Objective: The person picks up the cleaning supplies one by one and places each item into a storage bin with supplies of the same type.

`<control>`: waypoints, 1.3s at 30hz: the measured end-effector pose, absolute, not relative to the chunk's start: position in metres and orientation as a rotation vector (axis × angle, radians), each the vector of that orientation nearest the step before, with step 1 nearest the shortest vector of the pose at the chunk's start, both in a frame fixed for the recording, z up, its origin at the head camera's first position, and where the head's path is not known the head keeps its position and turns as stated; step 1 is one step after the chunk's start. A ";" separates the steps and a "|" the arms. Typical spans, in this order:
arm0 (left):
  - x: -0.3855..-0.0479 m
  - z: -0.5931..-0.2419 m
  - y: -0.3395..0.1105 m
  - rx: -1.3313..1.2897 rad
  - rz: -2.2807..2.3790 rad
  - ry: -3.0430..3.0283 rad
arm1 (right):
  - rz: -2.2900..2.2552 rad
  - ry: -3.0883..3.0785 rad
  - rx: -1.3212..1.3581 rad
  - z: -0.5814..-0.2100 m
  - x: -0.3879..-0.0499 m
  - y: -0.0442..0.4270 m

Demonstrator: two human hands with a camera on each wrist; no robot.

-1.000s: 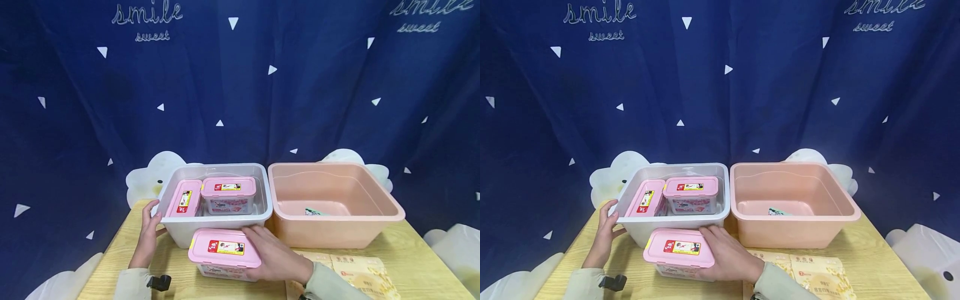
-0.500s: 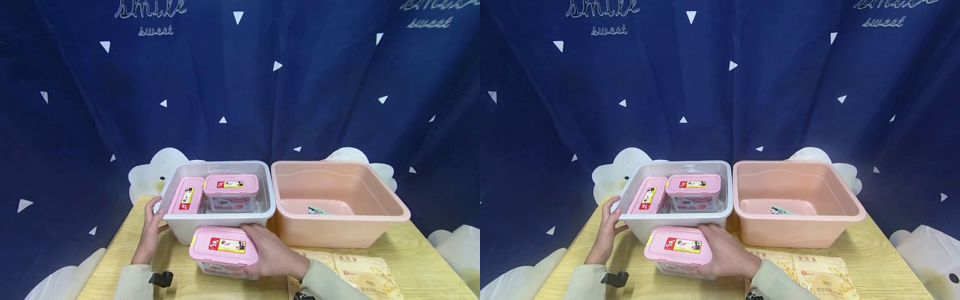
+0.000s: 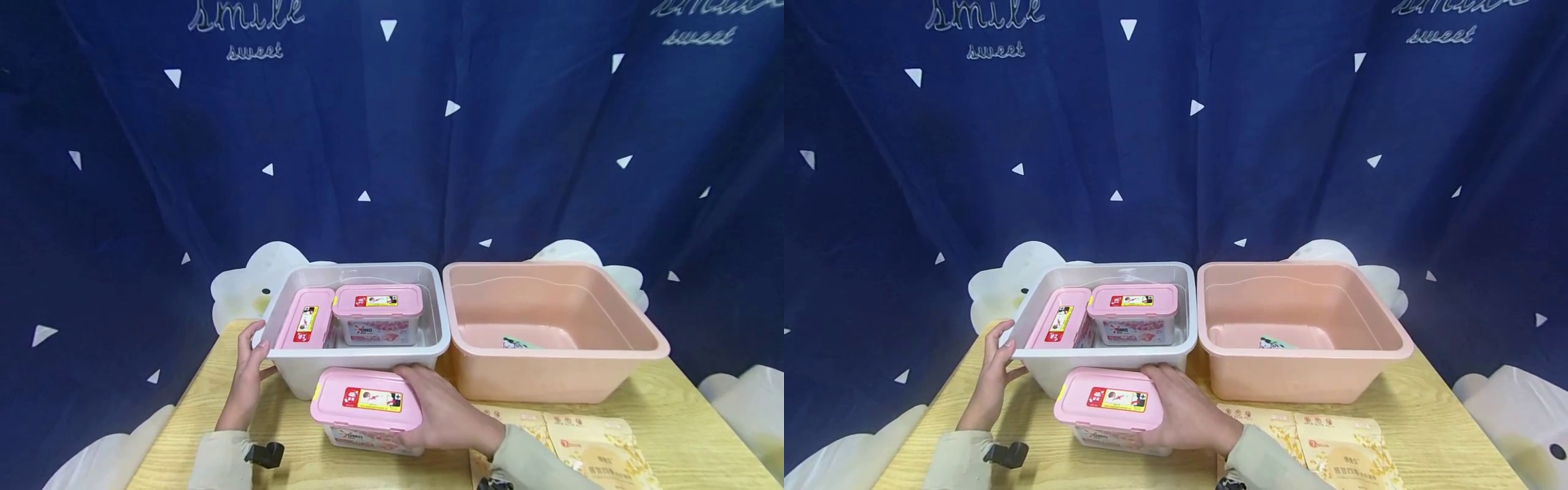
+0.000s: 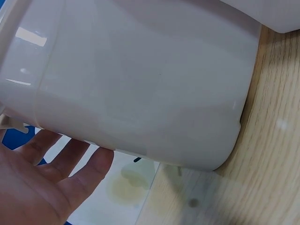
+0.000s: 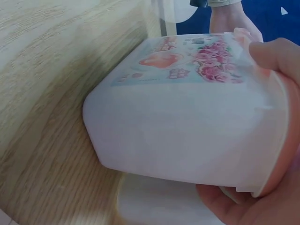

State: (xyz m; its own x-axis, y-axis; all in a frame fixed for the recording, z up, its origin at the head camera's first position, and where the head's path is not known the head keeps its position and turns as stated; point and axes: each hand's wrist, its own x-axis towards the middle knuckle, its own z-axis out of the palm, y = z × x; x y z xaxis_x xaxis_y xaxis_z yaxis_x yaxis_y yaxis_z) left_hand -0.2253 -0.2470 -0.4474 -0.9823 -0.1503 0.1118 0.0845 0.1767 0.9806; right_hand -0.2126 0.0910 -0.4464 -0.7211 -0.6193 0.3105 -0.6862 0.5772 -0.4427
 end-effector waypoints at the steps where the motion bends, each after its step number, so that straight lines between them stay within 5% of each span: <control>1: -0.225 -0.447 -0.247 0.062 -1.906 -2.265 | 0.835 -2.683 1.112 -0.447 -0.212 0.091; 39: -0.225 -0.448 -0.247 0.072 -1.919 -2.244 | 0.933 -2.642 0.987 -0.452 -0.206 0.089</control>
State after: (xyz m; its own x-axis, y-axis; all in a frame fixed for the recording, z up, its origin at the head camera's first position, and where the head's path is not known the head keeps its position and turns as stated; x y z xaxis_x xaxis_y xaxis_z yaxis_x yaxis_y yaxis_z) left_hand -0.2249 -0.2471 -0.4479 -0.9812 -0.1581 0.1106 0.0847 0.1622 0.9831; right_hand -0.2056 0.0886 -0.4517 -0.7666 -0.5330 0.3581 -0.6397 0.5851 -0.4985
